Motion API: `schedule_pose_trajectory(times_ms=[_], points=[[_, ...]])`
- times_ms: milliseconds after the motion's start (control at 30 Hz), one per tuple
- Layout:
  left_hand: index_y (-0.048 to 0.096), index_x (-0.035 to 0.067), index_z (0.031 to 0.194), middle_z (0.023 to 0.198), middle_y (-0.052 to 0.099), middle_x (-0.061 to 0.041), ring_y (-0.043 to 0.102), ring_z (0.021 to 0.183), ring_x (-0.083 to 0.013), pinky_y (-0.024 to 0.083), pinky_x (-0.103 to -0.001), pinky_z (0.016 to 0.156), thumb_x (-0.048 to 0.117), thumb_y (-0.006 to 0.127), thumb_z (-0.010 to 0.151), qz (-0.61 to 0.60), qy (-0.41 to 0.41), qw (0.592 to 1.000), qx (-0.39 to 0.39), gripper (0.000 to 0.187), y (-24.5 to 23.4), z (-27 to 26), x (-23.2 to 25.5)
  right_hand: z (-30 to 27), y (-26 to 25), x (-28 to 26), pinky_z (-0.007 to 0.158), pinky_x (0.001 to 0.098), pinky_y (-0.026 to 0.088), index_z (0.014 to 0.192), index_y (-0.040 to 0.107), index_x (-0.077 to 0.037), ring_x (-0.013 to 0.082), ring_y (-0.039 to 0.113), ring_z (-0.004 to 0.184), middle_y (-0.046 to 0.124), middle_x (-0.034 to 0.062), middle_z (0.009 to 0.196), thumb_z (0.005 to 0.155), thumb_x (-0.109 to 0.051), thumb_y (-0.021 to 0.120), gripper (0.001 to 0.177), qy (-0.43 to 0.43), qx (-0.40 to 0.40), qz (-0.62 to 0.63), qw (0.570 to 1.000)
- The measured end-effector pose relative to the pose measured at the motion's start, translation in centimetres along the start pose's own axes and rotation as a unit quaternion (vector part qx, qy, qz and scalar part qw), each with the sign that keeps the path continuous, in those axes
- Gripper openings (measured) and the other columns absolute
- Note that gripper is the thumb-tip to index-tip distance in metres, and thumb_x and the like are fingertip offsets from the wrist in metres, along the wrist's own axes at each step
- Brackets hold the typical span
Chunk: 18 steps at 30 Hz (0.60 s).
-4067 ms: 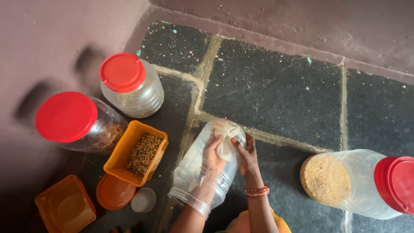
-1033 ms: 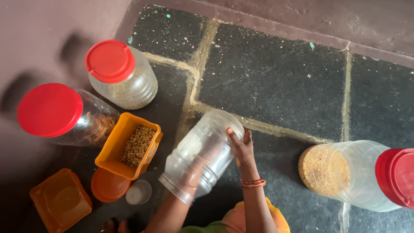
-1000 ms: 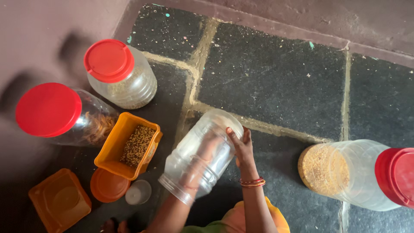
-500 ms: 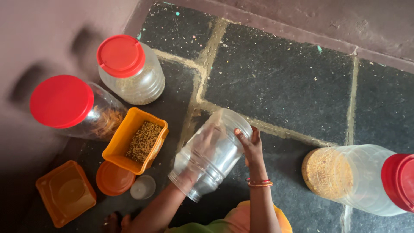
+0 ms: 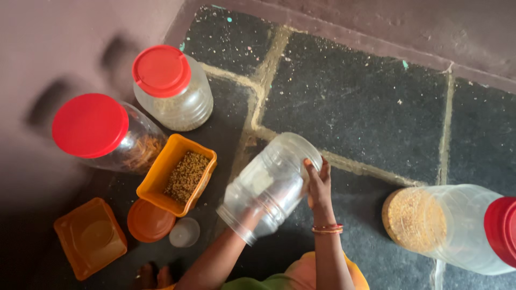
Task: The person sits on the floor and transfers grains from a small orange container into a clear plastic jar using a small scoop. The person also wipes the jar with a cloth before pouring the grains.
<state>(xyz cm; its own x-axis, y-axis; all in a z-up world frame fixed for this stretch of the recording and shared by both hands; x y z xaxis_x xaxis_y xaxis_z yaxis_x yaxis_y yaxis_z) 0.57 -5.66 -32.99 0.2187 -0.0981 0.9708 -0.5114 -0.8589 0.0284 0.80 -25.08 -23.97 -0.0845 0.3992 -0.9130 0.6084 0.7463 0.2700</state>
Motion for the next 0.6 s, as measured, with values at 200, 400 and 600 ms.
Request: schedule_pose_trajectory(times_ms=[200,400,600], points=[[0.047,0.004,0.143,0.141,0.054,-0.013,0.052,0.130,-0.0244,0.039,-0.038,0.113,0.025,0.047,0.105,-0.048,0.034,0.998,0.001,0.044,2.5,2.8,3.3,1.6,-2.2,2.1,0.101,0.0404,0.050,0.147,0.039,-0.011,0.0248,0.052,0.128,0.051,0.0094,0.140,0.091,-0.038,0.069,0.069,0.055,0.098,0.115,0.987],[0.046,0.004,0.144,0.142,0.053,-0.013,0.052,0.131,-0.0244,0.038,-0.038,0.114,0.027,0.045,0.106,-0.097,0.062,0.993,0.037,0.045,2.4,3.5,6.5,0.8,-1.3,2.0,0.097,0.0523,0.045,0.159,0.023,-0.026,0.0270,0.039,0.137,0.035,0.0051,0.155,0.088,-0.052,0.063,0.085,0.155,0.119,-0.016,0.980],[0.046,0.005,0.145,0.144,0.053,-0.013,0.051,0.132,-0.0244,0.037,-0.038,0.115,0.028,0.044,0.107,-0.050,0.047,0.998,0.009,0.045,5.0,4.4,4.6,0.5,-0.7,5.1,0.102,0.0458,0.049,0.158,0.032,-0.018,0.0330,0.050,0.136,0.046,0.0159,0.155,0.097,-0.058,0.045,0.074,0.155,0.082,0.120,0.977]])
Point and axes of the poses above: each hand's wrist, its own z-axis towards the middle knuckle, its own y-axis out of the palm, x = y × z, the point moved 1 cm from there along z, towards the middle knuckle
